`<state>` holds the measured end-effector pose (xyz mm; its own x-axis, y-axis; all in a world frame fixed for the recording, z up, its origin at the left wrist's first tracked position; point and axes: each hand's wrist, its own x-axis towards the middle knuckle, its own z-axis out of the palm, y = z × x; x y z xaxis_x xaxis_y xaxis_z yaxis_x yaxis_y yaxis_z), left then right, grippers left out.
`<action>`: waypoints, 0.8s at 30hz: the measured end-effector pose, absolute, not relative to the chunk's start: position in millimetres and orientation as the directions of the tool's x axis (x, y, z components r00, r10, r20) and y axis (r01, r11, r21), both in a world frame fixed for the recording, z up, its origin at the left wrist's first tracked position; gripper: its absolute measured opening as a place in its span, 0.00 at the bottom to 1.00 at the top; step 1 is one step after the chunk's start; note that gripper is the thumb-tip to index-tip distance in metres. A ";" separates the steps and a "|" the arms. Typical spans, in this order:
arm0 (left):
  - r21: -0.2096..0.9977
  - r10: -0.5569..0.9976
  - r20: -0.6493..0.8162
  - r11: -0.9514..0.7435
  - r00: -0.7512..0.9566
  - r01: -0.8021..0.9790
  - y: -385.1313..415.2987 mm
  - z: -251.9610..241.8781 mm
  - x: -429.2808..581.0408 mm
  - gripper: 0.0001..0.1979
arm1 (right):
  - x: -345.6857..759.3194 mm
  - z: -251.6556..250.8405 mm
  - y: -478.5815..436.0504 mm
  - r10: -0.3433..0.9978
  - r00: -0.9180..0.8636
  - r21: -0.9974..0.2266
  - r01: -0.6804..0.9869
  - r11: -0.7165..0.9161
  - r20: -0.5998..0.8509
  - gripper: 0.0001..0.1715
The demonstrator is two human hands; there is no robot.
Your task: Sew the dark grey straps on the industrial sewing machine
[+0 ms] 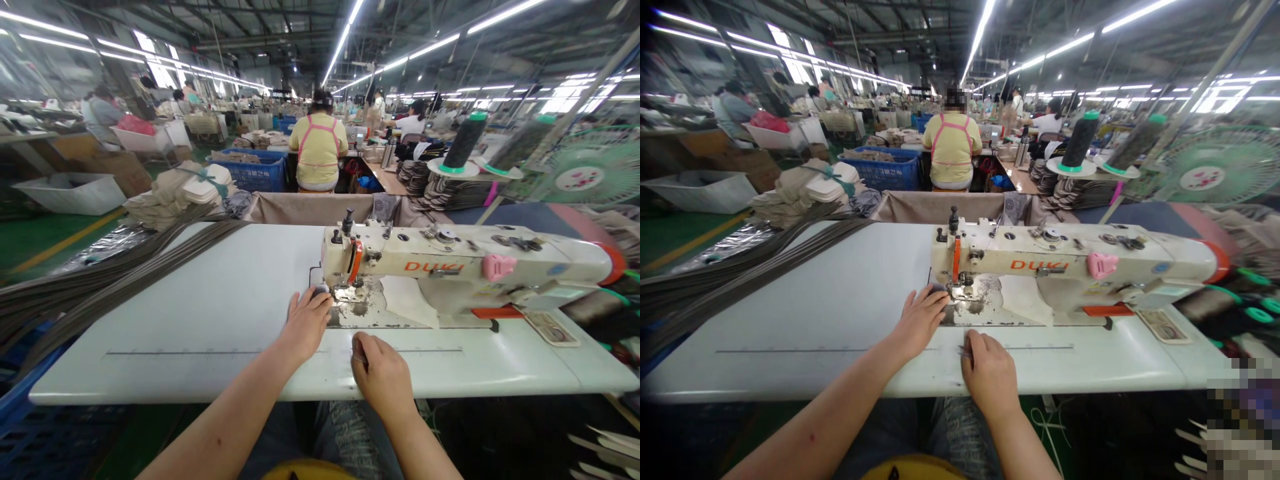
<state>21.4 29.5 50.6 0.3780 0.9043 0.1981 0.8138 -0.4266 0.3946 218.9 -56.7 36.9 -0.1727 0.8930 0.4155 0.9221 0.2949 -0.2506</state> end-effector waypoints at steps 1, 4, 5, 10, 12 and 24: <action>0.391 0.905 0.197 -0.425 0.376 0.817 29.8 51.0 21.9 0.21 | 219.0 36.9 -56.7 0.894 -0.173 -0.250 0.922 0.295 0.414 0.13; 0.384 0.907 0.198 -0.420 0.371 0.822 30.4 51.1 22.2 0.19 | 218.8 36.4 -56.1 0.882 -0.176 -0.251 0.918 0.308 0.438 0.13; 0.383 0.908 0.200 -0.419 0.369 0.823 30.9 50.6 21.6 0.19 | 218.7 36.3 -55.8 0.877 -0.174 -0.252 0.916 0.311 0.448 0.13; 0.421 0.893 0.211 -0.451 0.398 0.787 48.5 47.0 12.7 0.20 | 217.7 36.8 -55.2 0.867 -0.167 -0.243 0.919 0.309 0.469 0.12; 0.468 0.874 0.220 -0.484 0.433 0.739 65.9 46.3 8.4 0.16 | 217.4 37.0 -55.4 0.869 -0.161 -0.244 0.921 0.303 0.469 0.11; 0.438 0.735 0.269 -0.669 0.622 0.600 148.6 46.1 12.3 0.14 | 216.6 37.8 -56.2 0.882 -0.141 -0.242 0.931 0.272 0.450 0.12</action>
